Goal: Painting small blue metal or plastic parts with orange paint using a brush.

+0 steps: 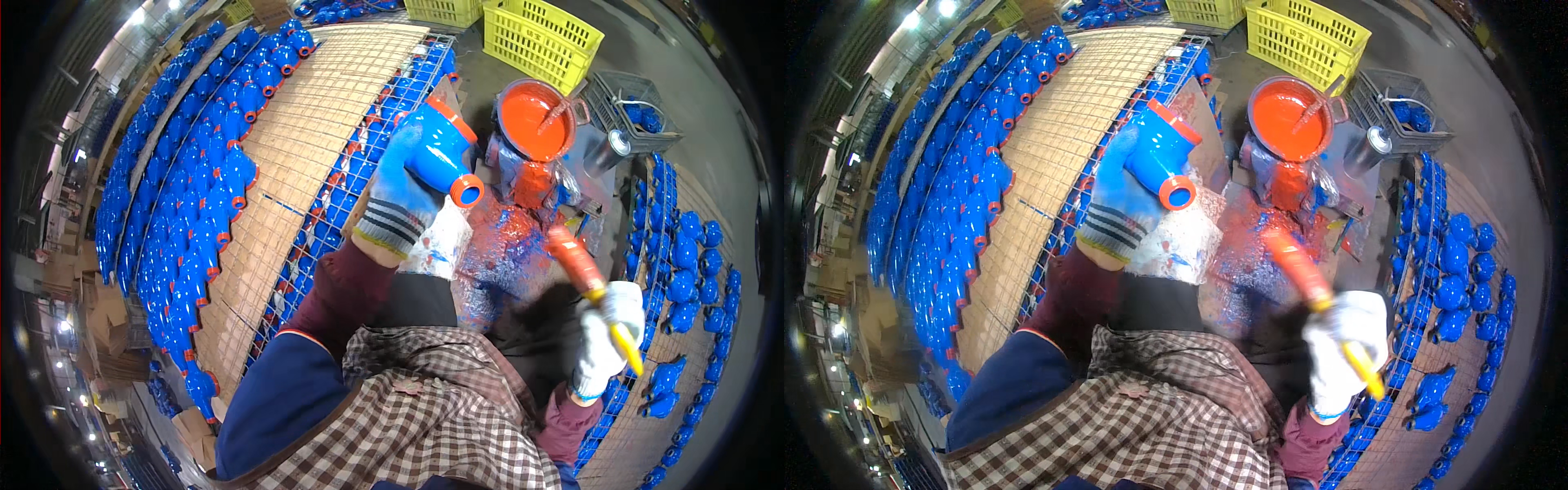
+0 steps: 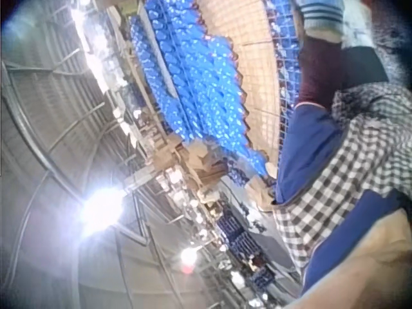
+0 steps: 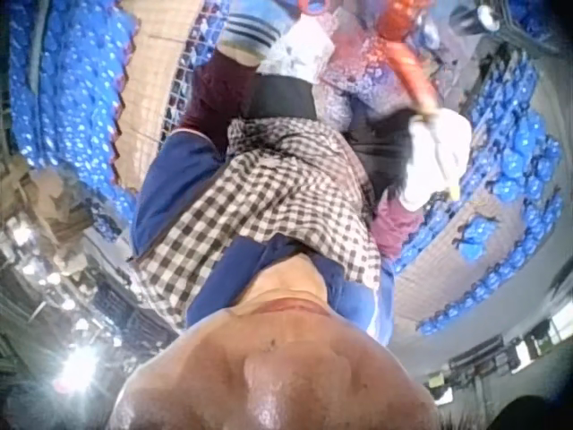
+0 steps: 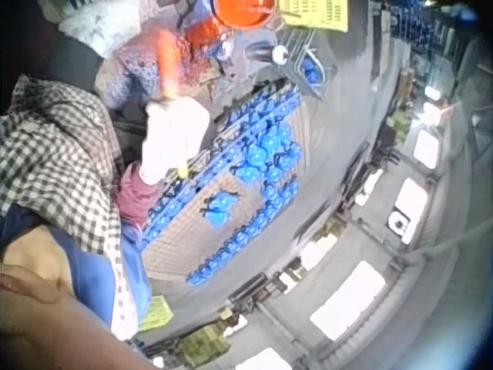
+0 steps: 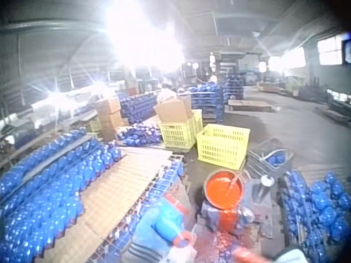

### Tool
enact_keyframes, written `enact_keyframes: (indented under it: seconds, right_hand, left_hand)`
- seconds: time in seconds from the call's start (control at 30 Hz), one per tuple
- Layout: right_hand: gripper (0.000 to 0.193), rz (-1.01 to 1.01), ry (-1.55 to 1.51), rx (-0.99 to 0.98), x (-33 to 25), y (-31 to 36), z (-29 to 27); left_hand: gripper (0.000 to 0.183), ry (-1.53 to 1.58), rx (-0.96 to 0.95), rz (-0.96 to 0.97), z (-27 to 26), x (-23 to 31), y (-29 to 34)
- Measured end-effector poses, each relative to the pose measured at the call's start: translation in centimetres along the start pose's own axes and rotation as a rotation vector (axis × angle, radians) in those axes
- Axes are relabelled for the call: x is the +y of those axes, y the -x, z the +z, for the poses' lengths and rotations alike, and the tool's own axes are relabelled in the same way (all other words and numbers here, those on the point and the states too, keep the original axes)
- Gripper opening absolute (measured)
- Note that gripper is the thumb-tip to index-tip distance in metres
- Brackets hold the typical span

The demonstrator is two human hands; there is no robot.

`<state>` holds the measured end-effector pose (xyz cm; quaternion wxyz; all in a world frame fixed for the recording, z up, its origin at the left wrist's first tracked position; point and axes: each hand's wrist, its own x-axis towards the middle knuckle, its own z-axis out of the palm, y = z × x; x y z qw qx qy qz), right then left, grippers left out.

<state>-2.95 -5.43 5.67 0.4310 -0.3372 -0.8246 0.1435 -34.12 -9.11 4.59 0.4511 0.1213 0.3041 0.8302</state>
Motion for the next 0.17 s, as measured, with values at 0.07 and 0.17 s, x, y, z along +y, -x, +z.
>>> enact_keyframes:
  seconds: [0.07,0.17]
  right_hand:
    - [0.019,-0.169,-0.486,-0.138,-3.9,-2.6,0.6]
    - [0.026,-0.466,-0.466,-0.478,-4.8,-5.9,0.6]
  left_hand:
    - [0.058,-0.035,0.021,-0.006,1.2,1.5,1.3]
    - [0.064,-0.108,-0.021,-0.073,-0.5,1.5,1.6]
